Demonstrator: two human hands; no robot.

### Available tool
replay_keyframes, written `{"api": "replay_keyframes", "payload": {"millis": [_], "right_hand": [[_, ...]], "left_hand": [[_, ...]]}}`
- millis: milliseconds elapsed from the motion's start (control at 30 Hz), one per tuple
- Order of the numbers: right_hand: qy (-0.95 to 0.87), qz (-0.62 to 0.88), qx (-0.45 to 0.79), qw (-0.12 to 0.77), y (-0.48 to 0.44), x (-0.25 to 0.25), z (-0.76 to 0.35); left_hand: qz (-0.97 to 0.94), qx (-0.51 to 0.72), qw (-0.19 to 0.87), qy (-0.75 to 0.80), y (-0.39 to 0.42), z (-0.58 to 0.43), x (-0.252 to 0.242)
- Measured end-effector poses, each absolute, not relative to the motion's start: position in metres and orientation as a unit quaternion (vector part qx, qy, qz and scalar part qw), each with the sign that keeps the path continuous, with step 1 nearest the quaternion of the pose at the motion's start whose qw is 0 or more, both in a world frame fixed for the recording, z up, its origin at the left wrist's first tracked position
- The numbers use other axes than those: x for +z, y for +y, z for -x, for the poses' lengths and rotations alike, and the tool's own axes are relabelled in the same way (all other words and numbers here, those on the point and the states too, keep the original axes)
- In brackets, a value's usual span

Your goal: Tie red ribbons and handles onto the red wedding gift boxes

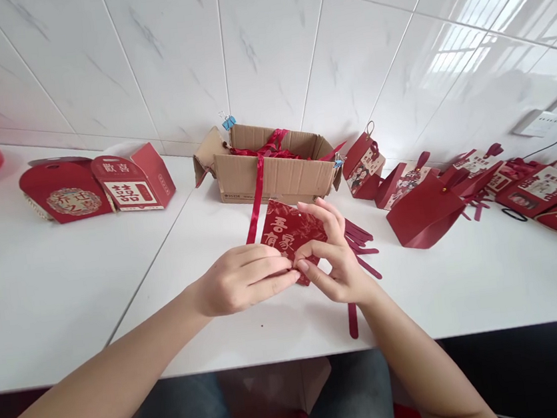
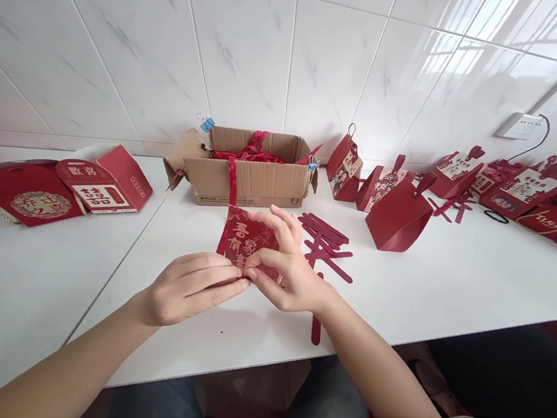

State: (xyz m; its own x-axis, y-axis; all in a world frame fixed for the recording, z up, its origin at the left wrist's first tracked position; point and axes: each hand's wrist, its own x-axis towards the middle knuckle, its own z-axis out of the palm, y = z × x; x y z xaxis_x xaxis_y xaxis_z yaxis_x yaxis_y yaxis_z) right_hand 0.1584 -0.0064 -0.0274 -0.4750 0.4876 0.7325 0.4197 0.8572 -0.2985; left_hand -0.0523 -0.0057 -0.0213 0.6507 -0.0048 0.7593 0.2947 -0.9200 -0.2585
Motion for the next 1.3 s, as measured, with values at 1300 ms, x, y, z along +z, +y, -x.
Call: {"api": "replay_keyframes", "payload": {"millis": [1300], "right_hand": [[-0.807,0.257,0.11,0.521,0.003,-0.043,-0.146]], "left_hand": [[0.808,-0.551,-0.011,-0.21,0.009,0.051,-0.038]]}}
